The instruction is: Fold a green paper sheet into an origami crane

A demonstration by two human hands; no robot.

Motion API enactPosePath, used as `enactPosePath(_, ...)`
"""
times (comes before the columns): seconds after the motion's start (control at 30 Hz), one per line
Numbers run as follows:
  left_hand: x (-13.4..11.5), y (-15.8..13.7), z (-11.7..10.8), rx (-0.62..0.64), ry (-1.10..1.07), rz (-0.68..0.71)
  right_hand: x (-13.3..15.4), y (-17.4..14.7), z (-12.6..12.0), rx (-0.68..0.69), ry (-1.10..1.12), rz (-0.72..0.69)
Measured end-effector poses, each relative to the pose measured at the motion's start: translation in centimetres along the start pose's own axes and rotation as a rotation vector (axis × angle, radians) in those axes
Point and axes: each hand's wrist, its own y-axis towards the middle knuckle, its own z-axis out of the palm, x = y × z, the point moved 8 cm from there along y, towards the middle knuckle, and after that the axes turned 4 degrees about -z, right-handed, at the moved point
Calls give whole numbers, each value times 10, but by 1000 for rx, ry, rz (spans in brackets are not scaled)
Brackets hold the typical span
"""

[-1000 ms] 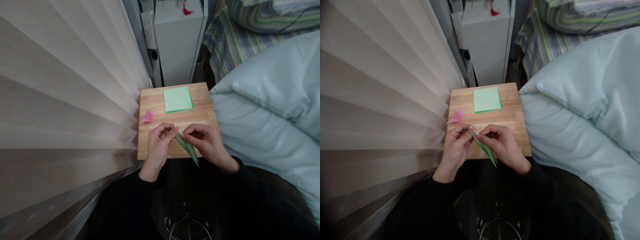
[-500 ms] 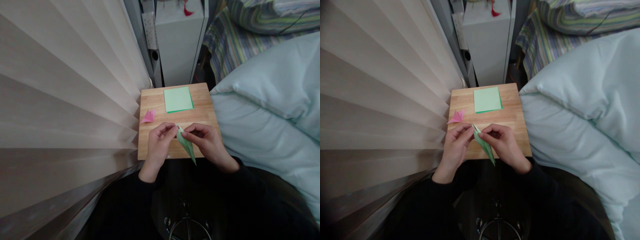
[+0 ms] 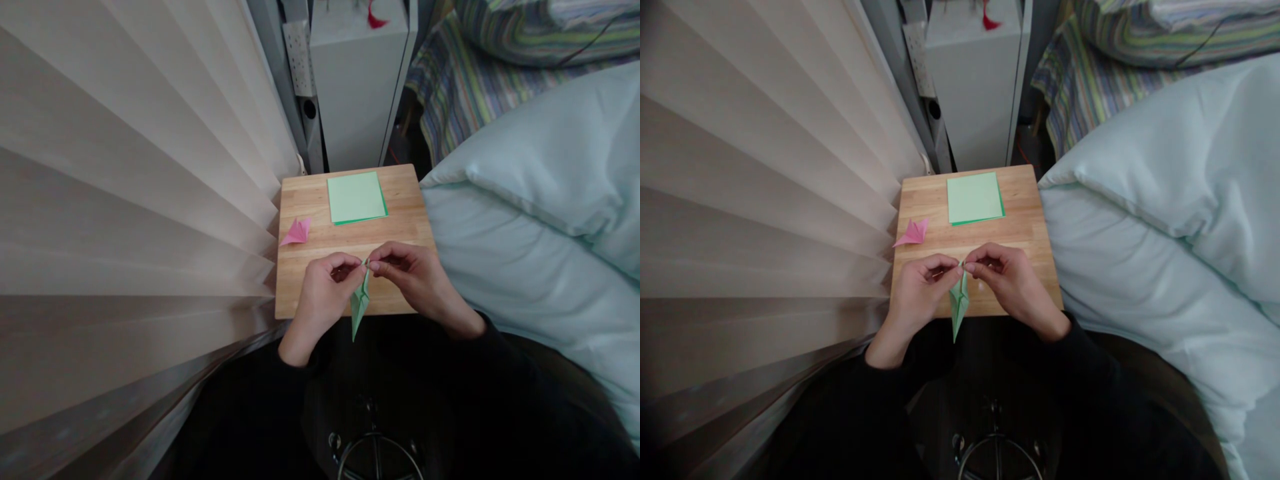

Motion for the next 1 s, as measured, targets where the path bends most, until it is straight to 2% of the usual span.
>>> enactPosePath(0.27,0,-1,-1,-8,73,10,3,0,-1,47,-68,27)
enactPosePath(0.53,-17,-5,-1,-47,237,173,-3,-3,3,44,-134,20)
enactPosePath(0.67,-18,-6,-1,-46,308,210,-6,-4,5,57,-118,40)
enactPosePath(0.83,-17,-7,3,0,238,184,-7,-4,3,15,-38,52)
enactPosePath(1.0,-7,-7,9,59,95,62,-5,-1,-3,-89,31,49)
